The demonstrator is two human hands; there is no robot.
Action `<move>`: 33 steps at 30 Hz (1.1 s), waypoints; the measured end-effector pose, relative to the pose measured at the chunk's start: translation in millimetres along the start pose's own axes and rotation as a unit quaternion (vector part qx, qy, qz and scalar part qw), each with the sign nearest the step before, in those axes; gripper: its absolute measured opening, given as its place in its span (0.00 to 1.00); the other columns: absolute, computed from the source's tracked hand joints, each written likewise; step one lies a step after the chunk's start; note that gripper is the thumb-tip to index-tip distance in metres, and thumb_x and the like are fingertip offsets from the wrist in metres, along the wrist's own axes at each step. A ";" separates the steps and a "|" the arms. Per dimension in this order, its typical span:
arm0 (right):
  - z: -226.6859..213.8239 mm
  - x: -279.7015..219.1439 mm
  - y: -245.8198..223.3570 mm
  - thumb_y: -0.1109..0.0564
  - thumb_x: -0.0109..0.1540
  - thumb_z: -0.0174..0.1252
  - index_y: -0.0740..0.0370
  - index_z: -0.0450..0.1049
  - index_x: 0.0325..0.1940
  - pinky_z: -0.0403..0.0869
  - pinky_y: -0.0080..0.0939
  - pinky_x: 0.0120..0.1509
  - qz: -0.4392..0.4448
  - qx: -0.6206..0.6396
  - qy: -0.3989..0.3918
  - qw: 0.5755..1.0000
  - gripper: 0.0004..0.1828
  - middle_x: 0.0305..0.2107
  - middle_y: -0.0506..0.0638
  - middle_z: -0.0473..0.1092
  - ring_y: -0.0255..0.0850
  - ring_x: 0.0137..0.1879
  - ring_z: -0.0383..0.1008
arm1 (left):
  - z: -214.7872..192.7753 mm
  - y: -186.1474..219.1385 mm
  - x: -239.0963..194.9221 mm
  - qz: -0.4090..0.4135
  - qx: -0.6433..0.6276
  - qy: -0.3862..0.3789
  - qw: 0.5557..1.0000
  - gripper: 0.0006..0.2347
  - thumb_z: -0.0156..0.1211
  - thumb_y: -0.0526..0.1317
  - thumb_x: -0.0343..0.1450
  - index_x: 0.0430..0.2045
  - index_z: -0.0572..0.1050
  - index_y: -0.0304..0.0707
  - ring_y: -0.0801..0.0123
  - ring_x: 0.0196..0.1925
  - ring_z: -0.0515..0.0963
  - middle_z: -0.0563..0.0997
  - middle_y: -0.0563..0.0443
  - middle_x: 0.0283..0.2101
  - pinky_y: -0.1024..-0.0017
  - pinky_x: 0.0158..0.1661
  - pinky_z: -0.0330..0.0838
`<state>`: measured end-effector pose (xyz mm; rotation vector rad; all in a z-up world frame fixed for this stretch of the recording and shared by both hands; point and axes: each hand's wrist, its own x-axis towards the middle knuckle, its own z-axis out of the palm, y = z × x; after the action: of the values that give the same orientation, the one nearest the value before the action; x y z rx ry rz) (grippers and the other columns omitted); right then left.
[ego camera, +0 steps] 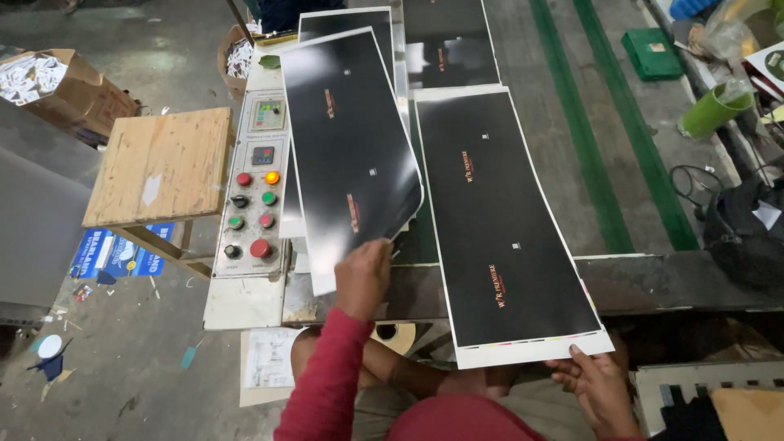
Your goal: The person inspects and flips printed product covers on a workstation to prepare them for the next stage of production.
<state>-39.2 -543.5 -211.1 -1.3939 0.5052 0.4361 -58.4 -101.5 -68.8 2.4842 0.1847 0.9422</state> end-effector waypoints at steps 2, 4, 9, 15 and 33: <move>7.0 -2.0 0.9 0.56 0.70 0.50 0.66 0.69 0.57 0.77 0.47 0.40 0.005 0.006 0.003 1.000 0.15 0.40 0.59 0.76 0.47 0.42 0.79 | -0.6 7.0 -5.6 -0.011 -0.018 0.002 1.000 0.02 0.64 0.36 0.72 0.33 0.79 0.39 0.55 0.30 0.84 0.85 0.46 0.34 0.61 0.30 0.77; 17.2 -4.7 -0.8 0.57 0.70 0.51 0.67 0.69 0.57 0.77 0.46 0.40 0.010 0.012 0.005 1.000 0.14 0.40 0.59 0.76 0.47 0.42 0.79 | -3.4 12.4 -8.9 -0.023 -0.035 0.004 0.999 0.02 0.64 0.36 0.72 0.33 0.79 0.39 0.56 0.30 0.84 0.85 0.47 0.34 0.63 0.31 0.78; 44.6 3.4 3.1 0.59 0.67 0.54 0.70 0.72 0.53 0.77 0.45 0.37 -0.009 -0.011 -0.041 0.999 0.13 0.37 0.61 0.78 0.47 0.40 0.80 | -10.1 18.3 -9.5 -0.036 -0.021 0.017 0.999 0.03 0.65 0.35 0.70 0.33 0.80 0.37 0.51 0.31 0.83 0.85 0.45 0.33 0.61 0.32 0.76; 89.3 33.7 -24.5 0.59 0.65 0.56 0.70 0.73 0.50 0.78 0.43 0.37 -0.075 -0.041 -0.073 0.994 0.12 0.37 0.61 0.78 0.47 0.39 0.81 | -13.0 21.5 -9.0 -0.029 -0.040 0.003 0.999 0.02 0.64 0.35 0.71 0.33 0.79 0.36 0.53 0.33 0.85 0.85 0.45 0.35 0.62 0.33 0.77; 117.8 40.6 -43.4 0.54 0.64 0.56 0.61 0.64 0.72 0.77 0.45 0.40 -0.012 -0.064 -0.184 0.981 0.31 0.45 0.62 0.79 0.47 0.41 0.79 | 33.4 43.8 -39.0 0.105 -0.088 -0.037 0.990 0.07 0.65 0.37 0.71 0.39 0.83 0.35 0.53 0.49 0.85 0.85 0.39 0.46 0.56 0.50 0.78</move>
<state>28.0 -432.5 -187.1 -1.3998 0.1592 0.6995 -67.8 -163.9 -92.9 2.4012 -0.1803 0.9055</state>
